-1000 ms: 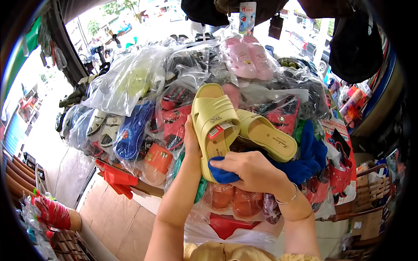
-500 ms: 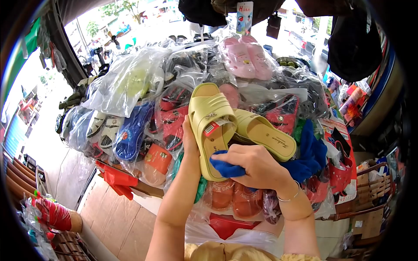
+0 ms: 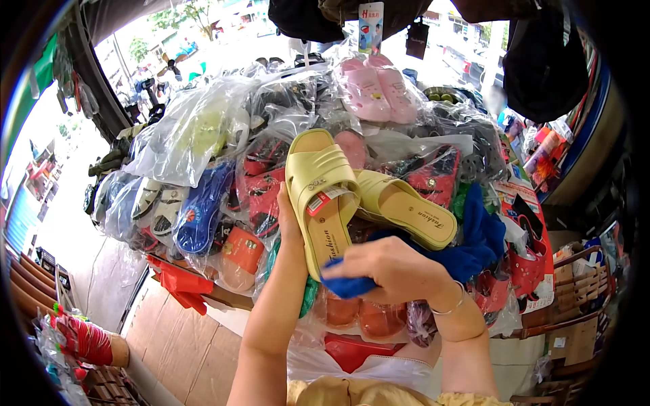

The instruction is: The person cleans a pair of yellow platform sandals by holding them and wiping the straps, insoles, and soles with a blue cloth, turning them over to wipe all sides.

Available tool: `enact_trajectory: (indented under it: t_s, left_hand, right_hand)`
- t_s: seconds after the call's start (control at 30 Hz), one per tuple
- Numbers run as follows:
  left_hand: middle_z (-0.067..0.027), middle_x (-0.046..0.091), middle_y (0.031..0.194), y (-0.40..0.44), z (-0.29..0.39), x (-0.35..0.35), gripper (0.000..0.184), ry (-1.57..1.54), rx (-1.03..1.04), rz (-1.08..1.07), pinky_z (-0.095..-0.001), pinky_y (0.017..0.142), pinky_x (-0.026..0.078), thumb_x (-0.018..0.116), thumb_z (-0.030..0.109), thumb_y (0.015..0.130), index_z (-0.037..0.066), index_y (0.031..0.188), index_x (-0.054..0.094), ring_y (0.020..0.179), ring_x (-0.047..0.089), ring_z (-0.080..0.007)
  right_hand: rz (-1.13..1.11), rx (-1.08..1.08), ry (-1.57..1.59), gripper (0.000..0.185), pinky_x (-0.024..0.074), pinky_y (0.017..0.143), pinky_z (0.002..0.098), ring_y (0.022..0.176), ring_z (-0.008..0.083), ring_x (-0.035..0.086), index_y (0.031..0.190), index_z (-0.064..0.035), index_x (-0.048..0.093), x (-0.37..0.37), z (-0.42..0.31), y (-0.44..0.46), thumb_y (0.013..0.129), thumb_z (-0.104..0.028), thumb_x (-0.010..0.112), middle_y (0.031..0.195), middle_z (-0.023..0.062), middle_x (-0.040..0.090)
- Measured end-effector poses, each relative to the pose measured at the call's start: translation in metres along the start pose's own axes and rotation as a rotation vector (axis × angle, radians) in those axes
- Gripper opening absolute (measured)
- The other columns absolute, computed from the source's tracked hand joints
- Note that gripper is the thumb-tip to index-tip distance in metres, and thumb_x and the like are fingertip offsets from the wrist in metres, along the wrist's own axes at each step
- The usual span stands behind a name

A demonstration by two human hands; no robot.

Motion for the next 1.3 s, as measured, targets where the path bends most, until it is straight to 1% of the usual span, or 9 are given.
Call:
enact_trajectory:
  t_s: [0.07, 0.23, 0.53, 0.63, 0.83, 0.97, 1.1, 1.2, 1.3]
  left_hand:
    - [-0.0196, 0.052, 0.142, -0.002, 0.001, 0.006, 0.067, 0.012, -0.008, 0.011, -0.0497, 0.102, 0.051, 0.033, 0.053, 0.101, 0.005, 0.148, 0.04, 0.122, 0.058, -0.0361]
    - [-0.0187, 0.053, 0.142, -0.005, 0.003, 0.011, 0.067, 0.042, -0.01, 0.022, -0.0486, 0.1, 0.052, 0.034, 0.052, 0.101, 0.005, 0.148, 0.041, 0.121, 0.059, -0.0348]
    - [-0.0209, 0.049, 0.144, -0.003, 0.003, 0.006, 0.07, 0.021, 0.003, -0.003, -0.0502, 0.105, 0.048, 0.034, 0.054, 0.101, 0.004, 0.15, 0.037, 0.125, 0.055, -0.0372]
    - [-0.0215, 0.049, 0.144, -0.002, 0.004, 0.003, 0.07, 0.067, 0.019, 0.015, -0.0524, 0.106, 0.047, 0.034, 0.055, 0.101, 0.004, 0.15, 0.037, 0.125, 0.055, -0.0387]
    - [-0.0189, 0.053, 0.142, 0.002, 0.002, -0.012, 0.067, 0.053, 0.024, 0.083, -0.0509, 0.106, 0.046, 0.035, 0.054, 0.101, 0.006, 0.147, 0.042, 0.123, 0.056, -0.0371]
    - [-0.0199, 0.051, 0.143, 0.003, 0.001, -0.009, 0.067, 0.1, 0.025, 0.099, -0.0497, 0.104, 0.048, 0.034, 0.053, 0.101, 0.006, 0.148, 0.042, 0.123, 0.057, -0.0367]
    - [-0.0199, 0.053, 0.141, 0.001, 0.002, -0.003, 0.065, 0.132, -0.018, 0.162, -0.0501, 0.103, 0.049, 0.031, 0.052, 0.104, 0.005, 0.147, 0.041, 0.122, 0.058, -0.0362]
    - [-0.0194, 0.054, 0.14, 0.008, -0.001, -0.024, 0.064, 0.118, 0.032, 0.118, -0.0499, 0.1, 0.052, 0.03, 0.052, 0.103, 0.006, 0.146, 0.043, 0.12, 0.059, -0.0364]
    - [-0.019, 0.057, 0.137, 0.003, 0.0, -0.013, 0.063, 0.06, 0.007, 0.15, -0.049, 0.098, 0.053, 0.031, 0.051, 0.103, 0.006, 0.144, 0.045, 0.117, 0.061, -0.0356]
  right_hand:
    - [0.295, 0.067, -0.16, 0.04, 0.0535, 0.071, 0.0419, 0.085, 0.031, 0.068, 0.114, -0.0102, 0.069, 0.006, -0.005, 0.009, 0.075, -0.016, 0.075, 0.094, 0.0106, 0.066]
    - [-0.028, 0.083, -0.178, 0.04, 0.0543, 0.072, 0.0393, 0.086, 0.0303, 0.068, 0.115, -0.0101, 0.068, 0.004, -0.008, 0.002, 0.075, -0.013, 0.074, 0.093, 0.0101, 0.066]
    - [0.165, 0.018, -0.021, 0.036, 0.0533, 0.074, 0.0405, 0.088, 0.033, 0.066, 0.11, -0.0104, 0.07, -0.008, 0.007, -0.003, 0.076, -0.018, 0.077, 0.093, 0.0121, 0.067]
    - [0.443, 0.169, -0.244, 0.049, 0.0538, 0.075, 0.0413, 0.089, 0.0348, 0.065, 0.122, -0.0062, 0.063, -0.003, 0.004, 0.01, 0.076, -0.014, 0.074, 0.098, 0.0134, 0.065]
    - [-0.06, -0.051, 0.085, 0.045, 0.0536, 0.078, 0.0442, 0.094, 0.0355, 0.066, 0.122, -0.0053, 0.063, 0.0, 0.0, 0.001, 0.079, -0.014, 0.072, 0.101, 0.0146, 0.065]
    - [0.413, 0.115, -0.201, 0.042, 0.0534, 0.079, 0.0438, 0.091, 0.0345, 0.066, 0.116, -0.0077, 0.066, 0.003, 0.011, 0.01, 0.075, -0.012, 0.073, 0.097, 0.0129, 0.066]
    - [0.103, 0.056, 0.075, 0.027, 0.0536, 0.079, 0.0409, 0.092, 0.0354, 0.067, 0.105, -0.0078, 0.07, -0.012, 0.011, -0.005, 0.081, -0.019, 0.074, 0.097, 0.0139, 0.07]
    - [0.631, 0.39, 0.017, 0.028, 0.0527, 0.077, 0.0406, 0.087, 0.0315, 0.069, 0.094, -0.0078, 0.072, -0.051, 0.008, -0.017, 0.077, -0.029, 0.077, 0.092, 0.0141, 0.07]
    - [0.593, 0.8, -0.432, 0.041, 0.0522, 0.084, 0.0443, 0.096, 0.0358, 0.068, 0.103, -0.0069, 0.067, -0.083, 0.032, -0.024, 0.075, -0.036, 0.075, 0.098, 0.0172, 0.069]
Point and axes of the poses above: each hand's wrist, its own y-axis towards the middle knuckle, its own x-axis out of the palm, z = x × y, the point moved 1 cm from there along y, towards the middle knuckle
